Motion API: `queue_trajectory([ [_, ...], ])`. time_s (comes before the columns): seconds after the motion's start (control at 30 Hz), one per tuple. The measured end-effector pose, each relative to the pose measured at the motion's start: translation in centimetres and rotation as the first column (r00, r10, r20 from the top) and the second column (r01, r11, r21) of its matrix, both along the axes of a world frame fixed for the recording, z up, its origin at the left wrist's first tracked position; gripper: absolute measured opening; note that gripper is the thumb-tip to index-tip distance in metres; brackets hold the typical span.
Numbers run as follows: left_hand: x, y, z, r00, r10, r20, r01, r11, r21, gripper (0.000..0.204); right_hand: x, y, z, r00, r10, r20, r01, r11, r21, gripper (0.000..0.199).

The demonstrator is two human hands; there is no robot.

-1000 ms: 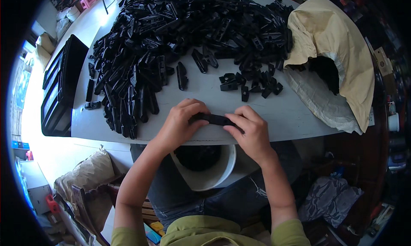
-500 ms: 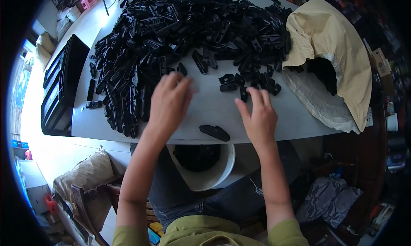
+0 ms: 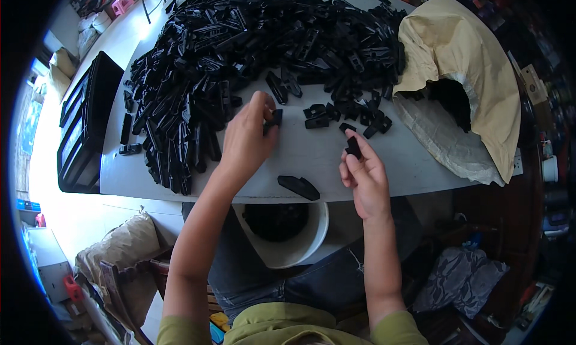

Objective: Assembling small black plastic components by snapping them together and placing them into a collection bucket.

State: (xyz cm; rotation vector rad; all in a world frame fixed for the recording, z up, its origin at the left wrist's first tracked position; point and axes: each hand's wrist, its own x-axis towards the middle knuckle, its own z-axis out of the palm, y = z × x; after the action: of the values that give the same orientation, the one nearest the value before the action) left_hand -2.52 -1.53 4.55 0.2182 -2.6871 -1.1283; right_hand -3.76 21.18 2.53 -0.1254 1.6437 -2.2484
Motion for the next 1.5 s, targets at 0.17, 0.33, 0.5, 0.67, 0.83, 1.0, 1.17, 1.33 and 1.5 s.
queue_trajectory([
  [0.17,1.5,0.5,-0.7,0.987,-0.156,-0.030,0.151,0.857,0.493,0.041,0.2,-0.4,-0.3,0.996,0.070,-0.052,-0.060,0.984,0.166,0.034],
  [0.33,2.6,0.3,-1.3,0.959,-0.282,-0.032,0.248,0.779,0.576,0.035,-0.6,-1.7,0.0,0.785,0.248,-0.567,0.111,0.845,0.524,0.026],
  [0.5,2.7,0.2,-0.8,0.969,-0.245,-0.013,0.245,0.963,0.111,0.023,-1.5,-1.5,0.0,0.615,0.391,-0.685,0.196,0.766,0.612,0.030],
  [0.67,2.0,-0.8,-1.2,0.933,-0.351,-0.081,0.354,0.935,0.020,0.023,-2.1,-0.7,1.4,0.679,0.518,-0.519,0.053,0.671,0.739,0.028],
  [0.83,1.6,-0.5,-1.3,0.914,-0.395,-0.089,0.404,0.900,0.160,0.025,-1.6,-2.1,0.3,0.627,0.471,-0.621,0.136,0.719,0.681,0.027],
  [1.0,1.2,-1.9,-0.5,0.890,-0.446,-0.091,0.443,0.895,-0.050,0.023,-2.9,-2.9,0.8,0.680,0.403,-0.613,0.146,0.745,0.651,0.029],
  [1.17,-3.7,-1.7,-0.2,0.987,-0.087,-0.133,0.017,0.891,-0.454,0.033,-3.7,-6.0,0.9,0.652,0.425,-0.628,0.458,0.439,0.773,0.031],
  [1.33,-1.7,-0.8,0.1,0.996,-0.076,0.046,0.084,0.973,-0.217,0.037,-3.3,-4.6,-1.1,0.575,0.478,-0.664,0.599,0.306,0.740,0.035],
  [1.5,1.4,-0.7,-1.0,0.954,-0.288,-0.082,0.294,0.953,0.072,0.030,-2.6,-2.6,-0.7,0.736,0.159,-0.659,0.346,0.748,0.566,0.046],
])
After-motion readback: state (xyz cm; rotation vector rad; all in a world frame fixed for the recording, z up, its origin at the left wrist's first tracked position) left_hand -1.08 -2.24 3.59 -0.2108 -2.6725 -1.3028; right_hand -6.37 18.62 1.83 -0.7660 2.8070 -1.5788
